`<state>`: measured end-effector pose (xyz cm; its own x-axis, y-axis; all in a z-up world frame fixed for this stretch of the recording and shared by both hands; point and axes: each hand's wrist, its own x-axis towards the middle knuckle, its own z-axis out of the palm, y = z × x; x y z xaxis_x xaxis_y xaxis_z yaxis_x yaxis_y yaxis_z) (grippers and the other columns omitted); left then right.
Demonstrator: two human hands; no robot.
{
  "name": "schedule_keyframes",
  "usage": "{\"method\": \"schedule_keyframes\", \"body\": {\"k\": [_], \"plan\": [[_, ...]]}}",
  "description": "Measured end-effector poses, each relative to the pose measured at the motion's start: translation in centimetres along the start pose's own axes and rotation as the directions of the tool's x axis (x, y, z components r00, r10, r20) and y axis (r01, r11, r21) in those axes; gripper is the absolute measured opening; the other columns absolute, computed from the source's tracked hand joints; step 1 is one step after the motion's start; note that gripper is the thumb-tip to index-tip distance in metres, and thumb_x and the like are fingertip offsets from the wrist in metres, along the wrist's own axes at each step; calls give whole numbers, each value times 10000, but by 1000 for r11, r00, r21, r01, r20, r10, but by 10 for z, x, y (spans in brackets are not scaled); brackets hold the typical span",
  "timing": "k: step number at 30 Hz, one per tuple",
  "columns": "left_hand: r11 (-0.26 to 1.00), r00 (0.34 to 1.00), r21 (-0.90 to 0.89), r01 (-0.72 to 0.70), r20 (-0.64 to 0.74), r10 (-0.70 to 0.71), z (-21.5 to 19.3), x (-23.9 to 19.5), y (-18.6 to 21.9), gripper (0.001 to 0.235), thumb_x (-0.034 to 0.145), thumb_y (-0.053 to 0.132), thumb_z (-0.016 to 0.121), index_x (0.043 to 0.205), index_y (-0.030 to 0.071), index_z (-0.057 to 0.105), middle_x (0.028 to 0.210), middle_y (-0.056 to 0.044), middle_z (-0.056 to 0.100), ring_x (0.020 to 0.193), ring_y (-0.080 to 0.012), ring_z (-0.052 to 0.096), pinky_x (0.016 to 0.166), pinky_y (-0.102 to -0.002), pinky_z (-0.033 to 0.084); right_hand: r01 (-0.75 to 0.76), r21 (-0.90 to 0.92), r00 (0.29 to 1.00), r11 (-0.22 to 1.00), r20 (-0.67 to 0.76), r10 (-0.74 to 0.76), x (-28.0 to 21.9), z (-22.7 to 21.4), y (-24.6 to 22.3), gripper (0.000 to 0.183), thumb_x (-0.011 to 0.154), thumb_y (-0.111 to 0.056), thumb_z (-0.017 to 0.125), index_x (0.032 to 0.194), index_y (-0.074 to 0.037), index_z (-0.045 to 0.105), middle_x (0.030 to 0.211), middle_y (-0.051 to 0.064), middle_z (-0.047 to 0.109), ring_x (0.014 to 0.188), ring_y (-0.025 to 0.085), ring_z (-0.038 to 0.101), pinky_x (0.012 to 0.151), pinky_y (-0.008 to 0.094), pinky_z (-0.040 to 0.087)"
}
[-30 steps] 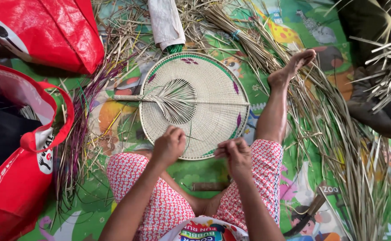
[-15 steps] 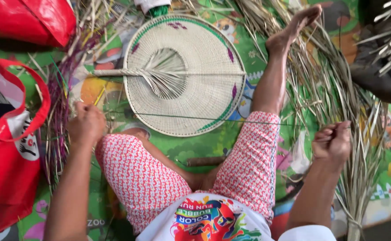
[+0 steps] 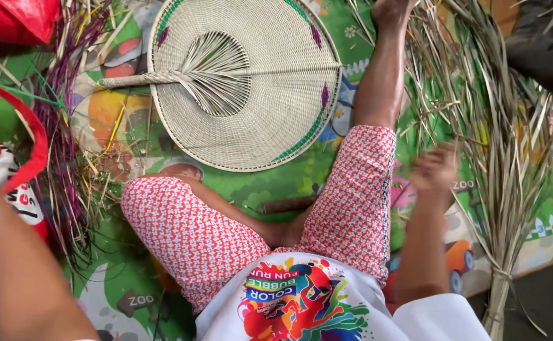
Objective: Weave decorative colored fibers into the edge of a straw fan
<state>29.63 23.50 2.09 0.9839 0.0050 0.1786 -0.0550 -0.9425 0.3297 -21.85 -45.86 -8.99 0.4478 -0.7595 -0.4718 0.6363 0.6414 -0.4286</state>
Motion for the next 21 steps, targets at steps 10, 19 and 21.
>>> {"method": "schedule_keyframes", "body": {"k": [10, 19, 21], "plan": [[536, 236, -685, 493, 698, 676, 125, -269, 265, 315, 1080, 293, 536, 1002, 41, 708, 940, -169, 736, 854, -278, 714, 754, -413, 552, 346, -670, 708, 656, 646, 286, -174, 106, 217, 229, 1033, -124, 597, 862, 8, 673, 599, 149, 697, 488, 230, 716, 518, 319, 590], [253, 85, -300, 920, 781, 618, 105, -317, 283, 169, 1009, 165, 664, 924, 28, 613, 667, -40, 488, 451, -62, 409, 309, -173, 310, 321, -600, 726, 732, 652, 216, -150, 82, 179, 195, 979, -46, 651, 812, 54, 644, 584, 194, 673, 455, 237, 669, 464, 321, 548], [268, 115, -345, 899, 778, 617, 111, -323, 281, 140, 983, 130, 698, 945, 19, 622, 650, -11, 470, 447, -42, 389, 316, -170, 308, 285, -637, 791, 716, 578, 199, -137, 56, 166, 163, 949, -38, 700, 815, 49, 668, 614, 206, 691, 480, 232, 692, 450, 318, 557]]}}
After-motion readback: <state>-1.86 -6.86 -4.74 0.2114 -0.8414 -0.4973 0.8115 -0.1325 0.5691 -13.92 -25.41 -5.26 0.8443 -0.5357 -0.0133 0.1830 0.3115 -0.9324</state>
